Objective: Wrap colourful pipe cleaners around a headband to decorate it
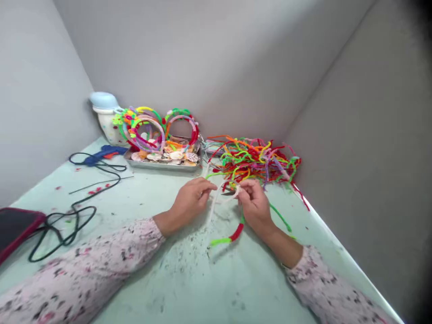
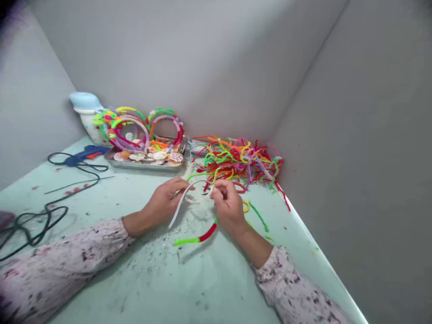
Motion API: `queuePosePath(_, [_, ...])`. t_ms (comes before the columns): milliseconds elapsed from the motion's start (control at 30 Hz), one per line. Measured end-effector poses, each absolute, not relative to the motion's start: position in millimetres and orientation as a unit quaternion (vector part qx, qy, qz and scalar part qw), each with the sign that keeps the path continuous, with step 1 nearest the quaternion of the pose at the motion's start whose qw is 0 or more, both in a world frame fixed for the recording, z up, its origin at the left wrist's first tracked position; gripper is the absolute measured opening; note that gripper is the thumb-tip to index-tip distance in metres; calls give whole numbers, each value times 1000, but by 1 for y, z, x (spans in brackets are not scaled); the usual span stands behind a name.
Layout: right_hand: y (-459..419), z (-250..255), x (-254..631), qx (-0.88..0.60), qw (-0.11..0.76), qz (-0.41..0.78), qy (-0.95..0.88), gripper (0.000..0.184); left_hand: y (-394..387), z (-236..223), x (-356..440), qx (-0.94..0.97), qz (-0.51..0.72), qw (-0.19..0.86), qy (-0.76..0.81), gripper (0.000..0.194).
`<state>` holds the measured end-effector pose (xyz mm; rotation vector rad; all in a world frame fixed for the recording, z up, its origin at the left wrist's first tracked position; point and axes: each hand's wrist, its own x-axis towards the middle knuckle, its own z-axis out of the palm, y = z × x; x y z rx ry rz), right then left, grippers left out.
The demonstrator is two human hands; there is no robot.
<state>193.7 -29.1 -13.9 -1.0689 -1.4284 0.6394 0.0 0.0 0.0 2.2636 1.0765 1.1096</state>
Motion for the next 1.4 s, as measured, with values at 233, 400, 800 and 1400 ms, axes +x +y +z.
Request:
queuePosePath(233, [-21, -16, 196, -475, 589, 389, -525, 10, -11, 2, 2, 814, 355, 261, 379, 27])
queuePosePath(400, [-27, -16, 193, -434, 508, 472, -576, 10, -11, 3, 4, 817, 372, 236, 371, 26])
queuePosePath(800, [-36, -13, 188, -424, 423, 448, -664, 4, -9, 1, 2, 860, 355, 182, 319, 16])
queuePosePath(1400, [-40, -9, 188, -426, 405, 448, -673, 6, -16, 4, 1, 872, 370, 117, 300, 18])
